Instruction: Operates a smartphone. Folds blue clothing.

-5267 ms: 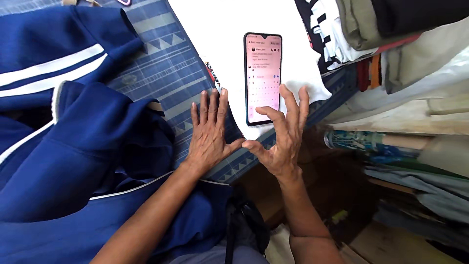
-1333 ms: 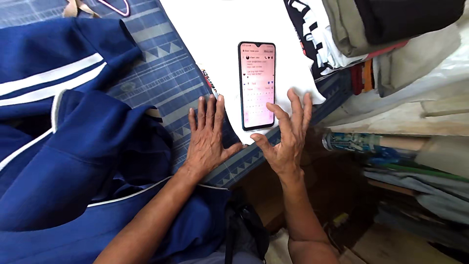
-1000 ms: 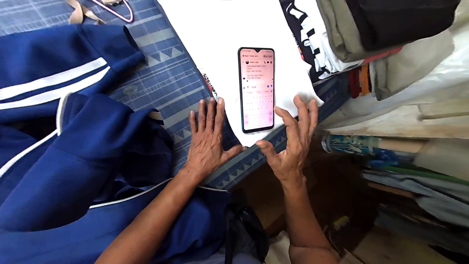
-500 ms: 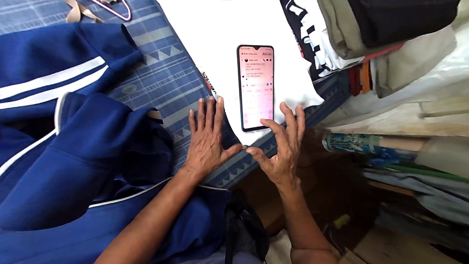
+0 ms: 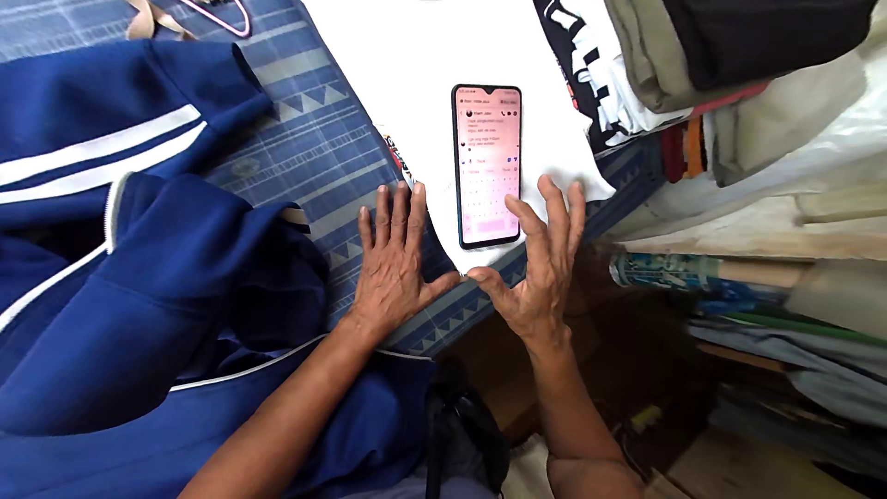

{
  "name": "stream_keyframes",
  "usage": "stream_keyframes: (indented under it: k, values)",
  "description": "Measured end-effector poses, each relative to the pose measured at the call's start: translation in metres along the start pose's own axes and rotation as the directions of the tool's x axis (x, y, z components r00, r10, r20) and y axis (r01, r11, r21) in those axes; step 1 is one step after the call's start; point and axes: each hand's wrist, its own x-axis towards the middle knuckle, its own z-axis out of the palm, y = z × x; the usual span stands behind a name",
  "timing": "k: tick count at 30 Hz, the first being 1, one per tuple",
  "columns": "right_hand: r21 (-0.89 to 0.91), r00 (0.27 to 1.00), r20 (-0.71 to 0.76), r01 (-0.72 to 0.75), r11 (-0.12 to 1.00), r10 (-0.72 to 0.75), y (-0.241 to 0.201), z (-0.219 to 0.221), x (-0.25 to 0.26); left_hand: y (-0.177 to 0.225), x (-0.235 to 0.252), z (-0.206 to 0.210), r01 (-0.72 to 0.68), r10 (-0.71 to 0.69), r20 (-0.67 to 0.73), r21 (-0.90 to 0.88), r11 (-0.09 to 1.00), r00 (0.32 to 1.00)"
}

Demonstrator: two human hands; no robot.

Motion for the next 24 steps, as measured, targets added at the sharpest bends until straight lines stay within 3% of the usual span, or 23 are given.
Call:
stream_keyframes:
  k: [24]
  values:
    - [-0.040,0.996,0.078,-0.031,0.999,0.034,0.0000,0.0034,0.0121,-0.0001,0.0000,0.0006,0.001,-0.001,0.003,0.005,1.000,1.000]
